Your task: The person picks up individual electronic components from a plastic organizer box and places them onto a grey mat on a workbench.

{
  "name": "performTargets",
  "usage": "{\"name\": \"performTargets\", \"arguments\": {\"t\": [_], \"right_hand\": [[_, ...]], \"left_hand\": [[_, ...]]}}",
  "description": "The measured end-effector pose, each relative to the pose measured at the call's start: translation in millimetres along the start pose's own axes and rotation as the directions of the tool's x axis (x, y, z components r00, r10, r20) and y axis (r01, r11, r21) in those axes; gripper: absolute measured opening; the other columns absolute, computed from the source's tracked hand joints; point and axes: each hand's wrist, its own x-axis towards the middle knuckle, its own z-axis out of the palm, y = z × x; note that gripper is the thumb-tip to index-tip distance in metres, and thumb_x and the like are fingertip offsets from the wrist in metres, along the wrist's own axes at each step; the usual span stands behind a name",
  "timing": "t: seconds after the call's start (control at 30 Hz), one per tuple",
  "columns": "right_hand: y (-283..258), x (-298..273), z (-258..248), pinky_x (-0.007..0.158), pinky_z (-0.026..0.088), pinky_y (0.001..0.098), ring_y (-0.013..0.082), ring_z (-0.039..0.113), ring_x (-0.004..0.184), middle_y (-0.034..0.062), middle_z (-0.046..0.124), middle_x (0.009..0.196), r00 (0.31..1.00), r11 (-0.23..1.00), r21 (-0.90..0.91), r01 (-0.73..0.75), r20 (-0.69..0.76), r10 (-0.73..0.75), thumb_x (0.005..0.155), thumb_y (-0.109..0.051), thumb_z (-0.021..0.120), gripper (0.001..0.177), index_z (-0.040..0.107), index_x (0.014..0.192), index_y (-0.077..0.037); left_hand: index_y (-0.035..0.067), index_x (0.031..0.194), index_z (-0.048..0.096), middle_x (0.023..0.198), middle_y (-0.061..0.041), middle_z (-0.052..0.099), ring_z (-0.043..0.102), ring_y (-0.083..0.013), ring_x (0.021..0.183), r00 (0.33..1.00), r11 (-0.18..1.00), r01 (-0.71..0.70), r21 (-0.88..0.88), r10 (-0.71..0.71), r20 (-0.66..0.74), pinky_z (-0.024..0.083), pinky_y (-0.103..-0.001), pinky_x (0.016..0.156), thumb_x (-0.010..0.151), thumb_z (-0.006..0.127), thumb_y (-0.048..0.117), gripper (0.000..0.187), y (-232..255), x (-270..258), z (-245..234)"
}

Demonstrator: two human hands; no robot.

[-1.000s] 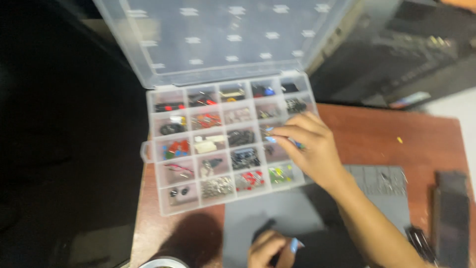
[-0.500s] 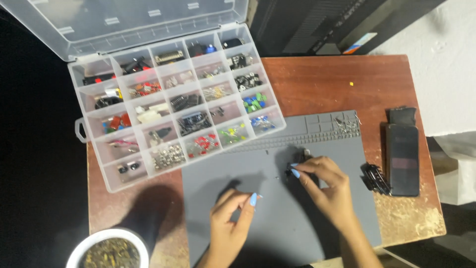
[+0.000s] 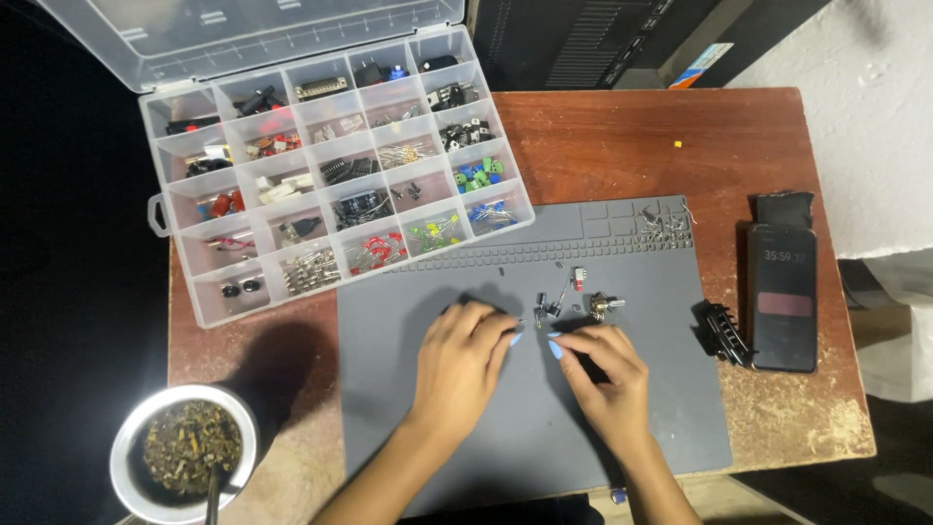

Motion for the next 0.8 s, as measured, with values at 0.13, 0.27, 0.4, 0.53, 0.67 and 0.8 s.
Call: {"name": "performTargets", "arguments": {"t": [0.13, 0.27, 0.4, 0.53, 0.67, 0.8], "right_hand": [[2, 0, -1, 0.087, 0.051, 0.0294, 0.0178, 0.066, 0.092, 0.0027, 0.073, 0.099, 1.0, 1.0, 0.007, 0.0, -0.002, 0.0, 0.095, -0.01, 0.074, 0.011, 0.079, 0.106, -0.011], [1, 1, -2, 0.088, 0.05, 0.0295, 0.0177, 0.067, 0.092, 0.0026, 0.073, 0.097, 1.0, 0.999, 0.027, -0.018, 0.0, 0.018, 0.096, -0.012, 0.073, 0.009, 0.079, 0.103, -0.011], [4, 0, -1, 0.088, 0.051, 0.0288, 0.017, 0.067, 0.091, 0.0027, 0.074, 0.098, 1.0, 1.0, 0.006, -0.004, -0.02, 0.004, 0.094, -0.01, 0.075, 0.008, 0.08, 0.101, -0.011], [2, 0, 0, 0.09, 0.051, 0.0285, 0.0166, 0.068, 0.093, 0.0022, 0.075, 0.097, 1.0, 1.0, 0.001, 0.002, -0.023, -0.002, 0.094, -0.008, 0.075, 0.008, 0.079, 0.1, -0.01], [6, -2, 1, 0.093, 0.052, 0.0281, 0.0161, 0.07, 0.099, 0.0016, 0.077, 0.102, 1.0, 1.0, -0.007, -0.021, -0.004, 0.021, 0.094, -0.01, 0.075, 0.009, 0.08, 0.102, -0.011], [1, 0, 0, 0.09, 0.051, 0.0273, 0.0148, 0.068, 0.091, 0.0019, 0.076, 0.1, 0.999, 0.999, -0.023, -0.036, -0.015, 0.036, 0.094, -0.008, 0.075, 0.008, 0.08, 0.1, -0.01]], "left_hand": [[0.015, 0.103, 0.075, 0.094, 0.0, 0.062, 0.058, -0.0275, 0.087, 0.999, 0.996, -0.023, 0.089, 0.018, 0.051, 0.048, -0.042, 0.075, 0.097, 0.073, 0.019, 0.007, -10, 10, 16], [0.015, 0.1, 0.076, 0.092, -0.001, 0.061, 0.058, -0.0286, 0.086, 0.998, 0.992, -0.032, 0.121, 0.025, 0.06, 0.047, -0.044, 0.073, 0.095, 0.076, 0.019, 0.006, -12, 14, 23], [0.014, 0.093, 0.077, 0.088, -0.003, 0.06, 0.057, -0.0306, 0.081, 0.99, 0.961, -0.14, 0.239, 0.132, 0.049, 0.046, -0.044, 0.071, 0.094, 0.074, 0.017, 0.004, -13, 14, 29], [0.016, 0.089, 0.073, 0.089, -0.002, 0.058, 0.057, -0.0262, 0.086, 0.977, 0.896, -0.206, 0.393, 0.165, 0.134, 0.044, -0.041, 0.078, 0.09, 0.067, 0.011, 0.008, -7, 14, 27], [0.017, 0.087, 0.072, 0.088, -0.001, 0.057, 0.055, -0.0238, 0.083, 0.975, 0.885, -0.219, 0.41, 0.188, 0.114, 0.042, -0.037, 0.076, 0.087, 0.069, 0.004, 0.013, -10, 13, 19], [0.015, 0.098, 0.072, 0.099, -0.005, 0.071, 0.064, -0.0303, 0.087, 0.984, 0.943, -0.142, 0.3, 0.167, -0.059, 0.046, -0.047, 0.075, 0.089, 0.065, 0.008, 0.013, -17, 34, -26]]}}
